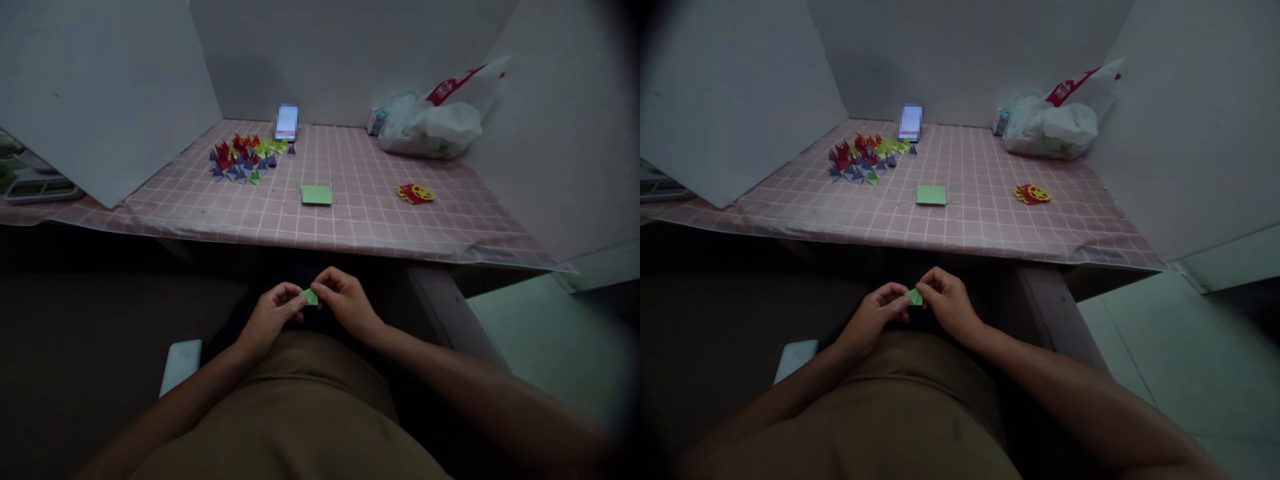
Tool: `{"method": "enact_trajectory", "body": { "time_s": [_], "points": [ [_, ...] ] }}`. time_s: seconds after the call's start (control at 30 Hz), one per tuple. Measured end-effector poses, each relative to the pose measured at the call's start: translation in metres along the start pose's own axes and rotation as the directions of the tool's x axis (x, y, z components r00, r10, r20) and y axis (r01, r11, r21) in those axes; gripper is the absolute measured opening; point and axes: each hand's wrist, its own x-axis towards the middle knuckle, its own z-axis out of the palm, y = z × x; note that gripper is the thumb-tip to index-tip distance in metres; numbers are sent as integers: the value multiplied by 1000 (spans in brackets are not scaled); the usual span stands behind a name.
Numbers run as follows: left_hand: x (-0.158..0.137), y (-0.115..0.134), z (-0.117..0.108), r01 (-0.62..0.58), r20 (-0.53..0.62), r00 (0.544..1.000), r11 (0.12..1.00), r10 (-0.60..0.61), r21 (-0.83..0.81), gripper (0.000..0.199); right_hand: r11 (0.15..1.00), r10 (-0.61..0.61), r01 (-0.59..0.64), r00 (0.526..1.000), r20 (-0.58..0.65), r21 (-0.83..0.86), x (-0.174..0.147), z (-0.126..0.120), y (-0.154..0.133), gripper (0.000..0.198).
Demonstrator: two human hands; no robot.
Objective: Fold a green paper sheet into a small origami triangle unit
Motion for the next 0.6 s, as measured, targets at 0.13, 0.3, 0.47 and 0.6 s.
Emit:
{"method": "enact_trajectory", "body": {
  "time_s": [0.13,0.3,0.47,0.6],
  "points": [
    [1,-3,0,3,-52,999,999,-5,-52,21,999,17,-17,1000,8,28,-2,3,0,14],
    [3,-4,-2,-46,-102,994,997,39,-67,20,992,82,-91,992,99,86,-3,5,0,14],
    [0,1,1,-43,-94,995,997,36,-69,22,988,103,-114,988,113,103,-3,6,2,14],
    [-1,3,2,-53,-95,994,995,45,-87,20,977,115,-134,986,119,164,-2,7,2,12]
  ]
}}
